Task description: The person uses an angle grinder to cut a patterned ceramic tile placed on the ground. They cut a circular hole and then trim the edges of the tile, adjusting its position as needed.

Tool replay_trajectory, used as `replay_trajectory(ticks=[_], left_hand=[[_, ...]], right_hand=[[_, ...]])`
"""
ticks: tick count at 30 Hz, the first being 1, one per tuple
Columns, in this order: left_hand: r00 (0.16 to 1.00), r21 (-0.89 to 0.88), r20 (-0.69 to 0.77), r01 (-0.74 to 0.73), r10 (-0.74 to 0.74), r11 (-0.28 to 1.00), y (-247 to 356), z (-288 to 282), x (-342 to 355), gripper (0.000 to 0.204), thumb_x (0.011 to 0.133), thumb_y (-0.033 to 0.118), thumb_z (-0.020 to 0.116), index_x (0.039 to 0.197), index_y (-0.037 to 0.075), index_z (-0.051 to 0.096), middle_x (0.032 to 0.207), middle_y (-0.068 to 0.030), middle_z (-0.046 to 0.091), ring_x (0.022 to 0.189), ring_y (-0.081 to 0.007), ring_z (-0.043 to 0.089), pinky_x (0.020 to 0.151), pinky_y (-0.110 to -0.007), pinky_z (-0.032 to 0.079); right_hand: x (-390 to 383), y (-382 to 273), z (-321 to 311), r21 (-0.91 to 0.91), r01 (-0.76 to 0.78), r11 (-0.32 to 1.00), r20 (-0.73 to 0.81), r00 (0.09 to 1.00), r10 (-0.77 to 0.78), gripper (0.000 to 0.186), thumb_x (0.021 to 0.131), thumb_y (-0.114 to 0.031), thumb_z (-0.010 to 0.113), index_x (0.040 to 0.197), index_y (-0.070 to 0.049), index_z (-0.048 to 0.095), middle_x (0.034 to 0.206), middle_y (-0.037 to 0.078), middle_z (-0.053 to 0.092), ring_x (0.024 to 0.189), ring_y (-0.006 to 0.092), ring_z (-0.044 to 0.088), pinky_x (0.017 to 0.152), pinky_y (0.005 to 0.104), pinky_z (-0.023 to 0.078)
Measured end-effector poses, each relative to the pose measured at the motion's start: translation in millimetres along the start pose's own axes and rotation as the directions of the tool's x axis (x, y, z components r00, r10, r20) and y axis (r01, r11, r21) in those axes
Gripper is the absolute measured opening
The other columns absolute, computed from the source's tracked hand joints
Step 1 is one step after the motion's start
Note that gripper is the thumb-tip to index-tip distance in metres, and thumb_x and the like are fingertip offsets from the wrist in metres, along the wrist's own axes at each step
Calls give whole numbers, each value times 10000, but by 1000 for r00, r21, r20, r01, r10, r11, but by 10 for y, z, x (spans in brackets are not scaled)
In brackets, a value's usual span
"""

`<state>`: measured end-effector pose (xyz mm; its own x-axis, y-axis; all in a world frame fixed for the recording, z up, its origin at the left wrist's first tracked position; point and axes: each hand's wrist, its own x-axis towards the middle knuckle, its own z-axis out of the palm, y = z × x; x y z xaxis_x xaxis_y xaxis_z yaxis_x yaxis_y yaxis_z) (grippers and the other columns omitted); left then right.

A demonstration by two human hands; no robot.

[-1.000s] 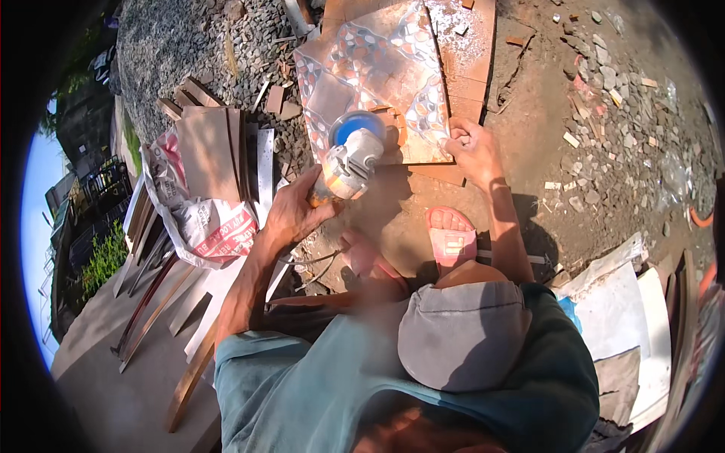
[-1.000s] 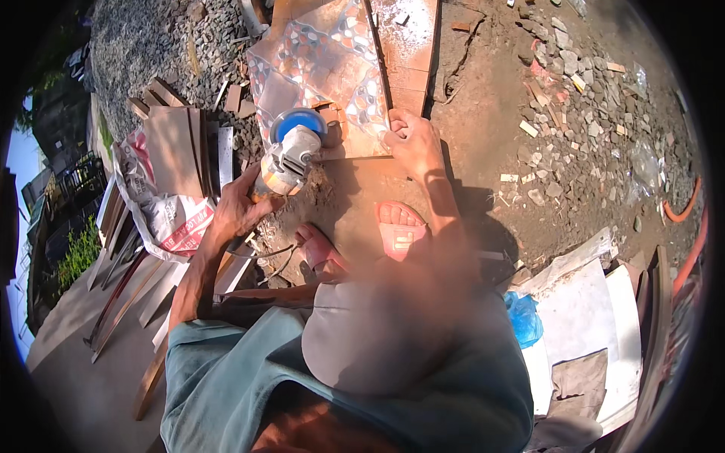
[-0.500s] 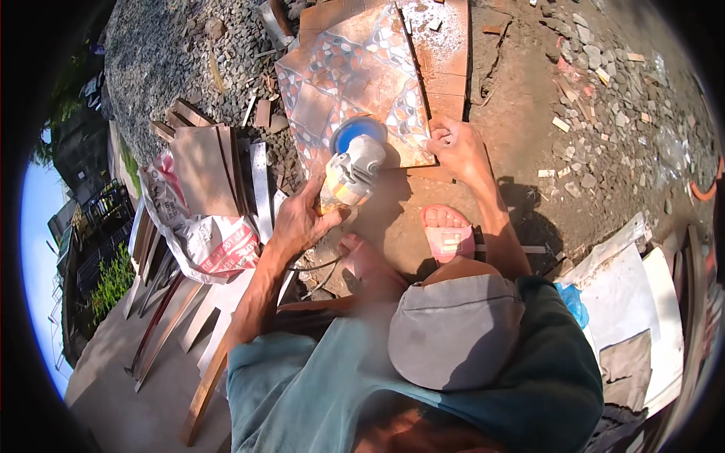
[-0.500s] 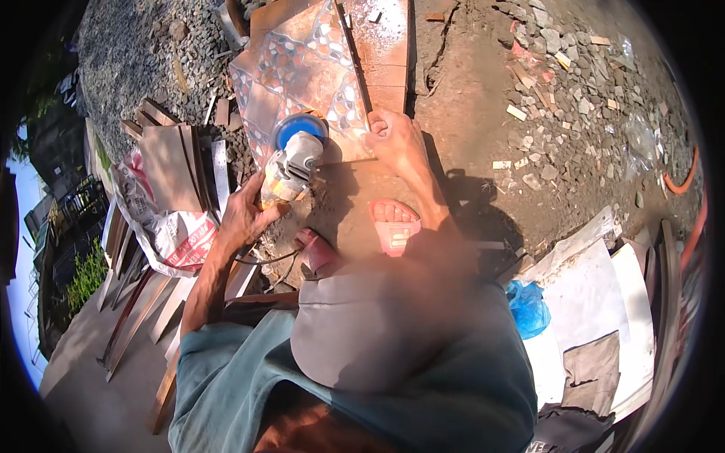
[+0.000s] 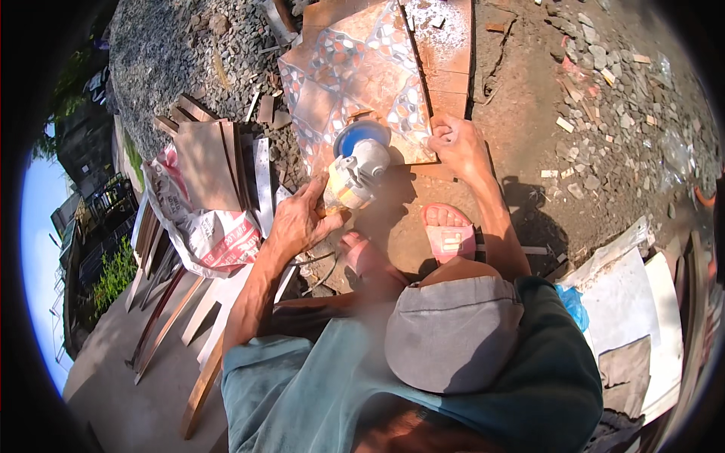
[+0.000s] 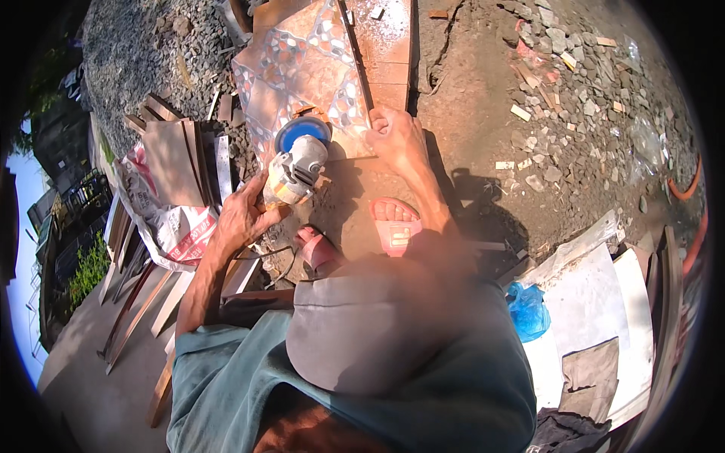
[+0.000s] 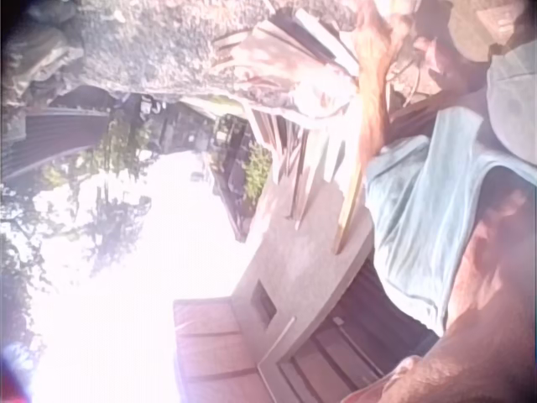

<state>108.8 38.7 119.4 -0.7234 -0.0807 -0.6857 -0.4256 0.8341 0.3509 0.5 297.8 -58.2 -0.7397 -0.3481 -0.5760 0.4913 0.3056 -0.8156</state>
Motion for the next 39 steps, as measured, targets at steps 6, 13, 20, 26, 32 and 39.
replay_trajectory(ticks=[6,13,20,26,32,39], left_hand=[[989,106,-93,-107,117,989,15,20,-20,782,804,446,787,1360,-41,531,1018,-261,669,849,-403,697,750,-447,563],[993,132,-65,-90,99,987,73,-52,14,760,797,426,791,1333,-50,539,974,-267,670,826,-386,703,725,-445,565],[980,215,-90,-153,176,965,29,-28,55,757,786,422,801,1322,-51,549,943,-259,688,792,-382,721,705,-431,589],[990,228,-54,-111,127,967,109,-46,49,770,801,435,801,1335,-56,540,949,-274,686,801,-386,725,709,-431,591],[999,142,-33,-33,38,989,226,-57,39,738,835,436,787,1334,-45,534,957,-292,677,807,-423,710,697,-448,576],[999,88,-37,21,-18,996,351,8,17,713,844,451,773,1307,-33,527,919,-287,684,831,-446,698,730,-466,561]], right_hand=[[7,76,51,-18,72,997,-41,996,-73,369,784,-107,752,1122,28,688,805,29,675,726,103,640,668,270,508],[30,49,30,-53,73,996,-35,997,-75,392,788,-114,760,1138,46,683,832,43,701,741,113,660,672,271,520],[14,46,46,11,42,999,-55,998,-41,411,759,-220,715,1110,-5,700,919,160,730,850,298,711,809,374,546],[15,-6,26,-87,24,996,-46,999,-28,431,781,-170,773,1152,31,684,853,68,714,780,154,680,724,298,532],[2,-21,51,-88,40,995,-63,997,-46,401,784,-162,753,1132,24,686,848,70,707,779,155,673,737,296,527],[48,30,71,-63,37,997,-53,998,-41,388,779,-155,735,1123,18,686,843,70,706,751,145,663,711,300,522]])
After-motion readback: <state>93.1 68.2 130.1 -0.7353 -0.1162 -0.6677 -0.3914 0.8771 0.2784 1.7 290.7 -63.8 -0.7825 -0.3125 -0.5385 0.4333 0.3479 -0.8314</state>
